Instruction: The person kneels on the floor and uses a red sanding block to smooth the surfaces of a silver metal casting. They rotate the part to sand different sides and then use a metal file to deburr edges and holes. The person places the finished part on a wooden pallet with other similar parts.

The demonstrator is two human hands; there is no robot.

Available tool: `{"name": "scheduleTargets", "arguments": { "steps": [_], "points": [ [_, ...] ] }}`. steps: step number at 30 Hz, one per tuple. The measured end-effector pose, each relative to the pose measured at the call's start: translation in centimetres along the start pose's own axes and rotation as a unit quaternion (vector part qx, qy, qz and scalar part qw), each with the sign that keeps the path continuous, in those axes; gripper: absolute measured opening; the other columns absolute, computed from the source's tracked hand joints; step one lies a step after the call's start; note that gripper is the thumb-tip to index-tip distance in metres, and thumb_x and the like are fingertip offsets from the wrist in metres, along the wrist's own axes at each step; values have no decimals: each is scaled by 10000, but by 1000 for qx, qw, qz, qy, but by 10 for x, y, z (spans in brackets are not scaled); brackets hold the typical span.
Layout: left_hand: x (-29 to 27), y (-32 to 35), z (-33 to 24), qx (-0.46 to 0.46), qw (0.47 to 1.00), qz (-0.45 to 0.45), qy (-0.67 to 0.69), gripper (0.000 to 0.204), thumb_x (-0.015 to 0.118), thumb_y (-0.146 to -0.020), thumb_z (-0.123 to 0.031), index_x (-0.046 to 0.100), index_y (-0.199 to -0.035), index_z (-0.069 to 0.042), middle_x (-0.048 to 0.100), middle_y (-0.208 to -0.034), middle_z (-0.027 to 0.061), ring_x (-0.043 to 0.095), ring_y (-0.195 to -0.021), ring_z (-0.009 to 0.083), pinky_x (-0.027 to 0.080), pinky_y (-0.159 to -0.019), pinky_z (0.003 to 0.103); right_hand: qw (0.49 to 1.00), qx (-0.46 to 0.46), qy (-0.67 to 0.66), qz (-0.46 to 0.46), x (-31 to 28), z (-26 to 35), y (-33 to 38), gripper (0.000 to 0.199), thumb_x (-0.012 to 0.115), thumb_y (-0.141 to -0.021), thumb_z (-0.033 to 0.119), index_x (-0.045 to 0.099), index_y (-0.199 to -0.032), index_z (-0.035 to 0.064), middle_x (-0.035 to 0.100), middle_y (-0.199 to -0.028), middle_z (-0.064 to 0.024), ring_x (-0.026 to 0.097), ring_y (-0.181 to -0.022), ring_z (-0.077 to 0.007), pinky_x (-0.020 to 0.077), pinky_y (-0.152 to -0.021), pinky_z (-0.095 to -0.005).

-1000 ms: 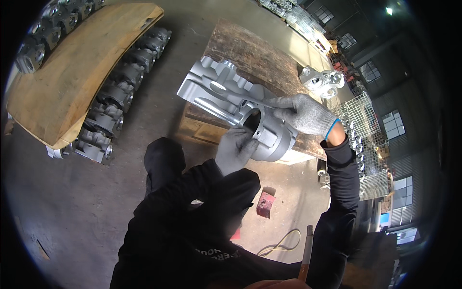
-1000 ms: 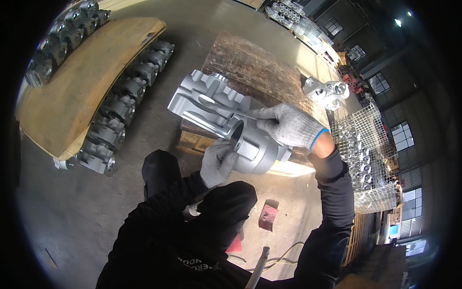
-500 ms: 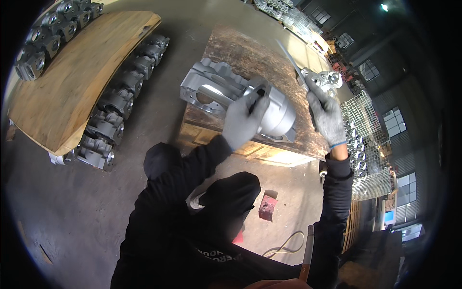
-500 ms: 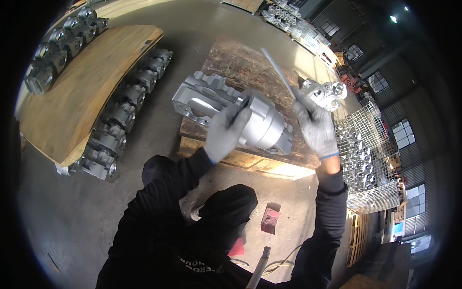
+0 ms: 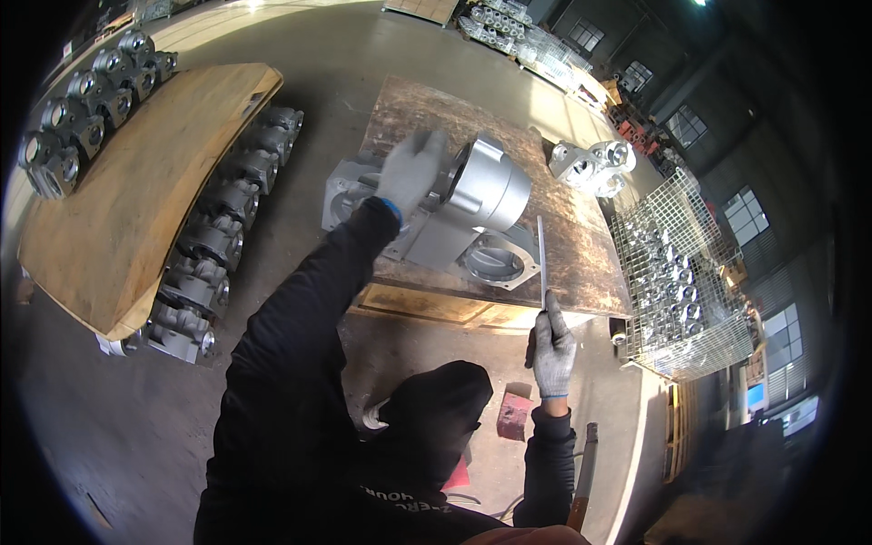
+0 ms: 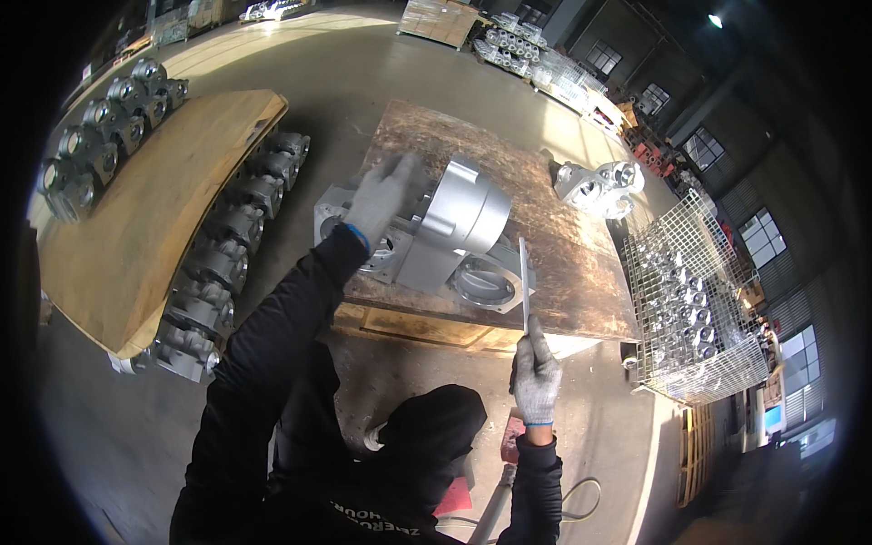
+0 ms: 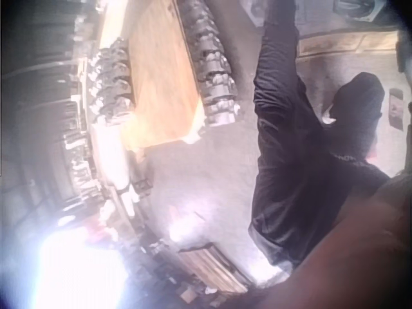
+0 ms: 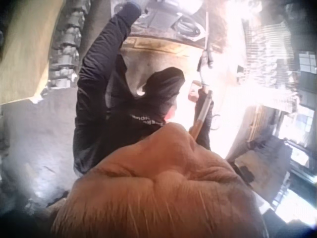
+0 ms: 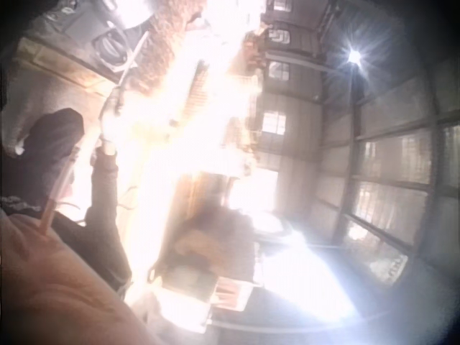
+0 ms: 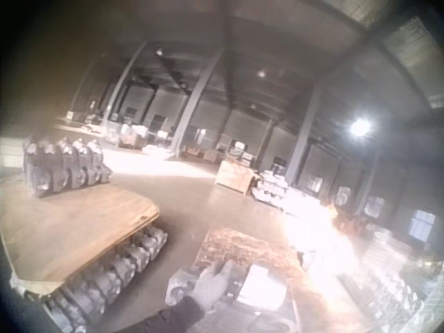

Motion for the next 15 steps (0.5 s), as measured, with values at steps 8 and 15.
{"name": "scheduleTargets", "arguments": {
  "steps": [8,15],
  "points": [
    [38,-28,-41,141,950,214,-177,258,730,-984,-185,778,-1208,-67,787,-1131,98,709,-1031,169,544,-948,326,996,-79,-23,38,24,23,-13,496,535,-1134,168,450,-1611,64,435,-669,74,397,-508,-12,368,-439,-211],
    [6,-43,-41,176,951,168,-191,223,748,-946,-117,803,-1159,-77,804,-1079,98,742,-964,174,564,-877,304,919,-303,249,35,24,120,-37,436,621,-1065,94,590,-1494,22,729,-1220,-178,686,-1037,-137,544,-904,-298]
  ]
}}
Point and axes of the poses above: each hand's wrist, its own y-axis away from the middle knuckle, its own x-axis out of the palm, z = x × y, the point moved 8 cm from there along -y, towards the middle knuckle
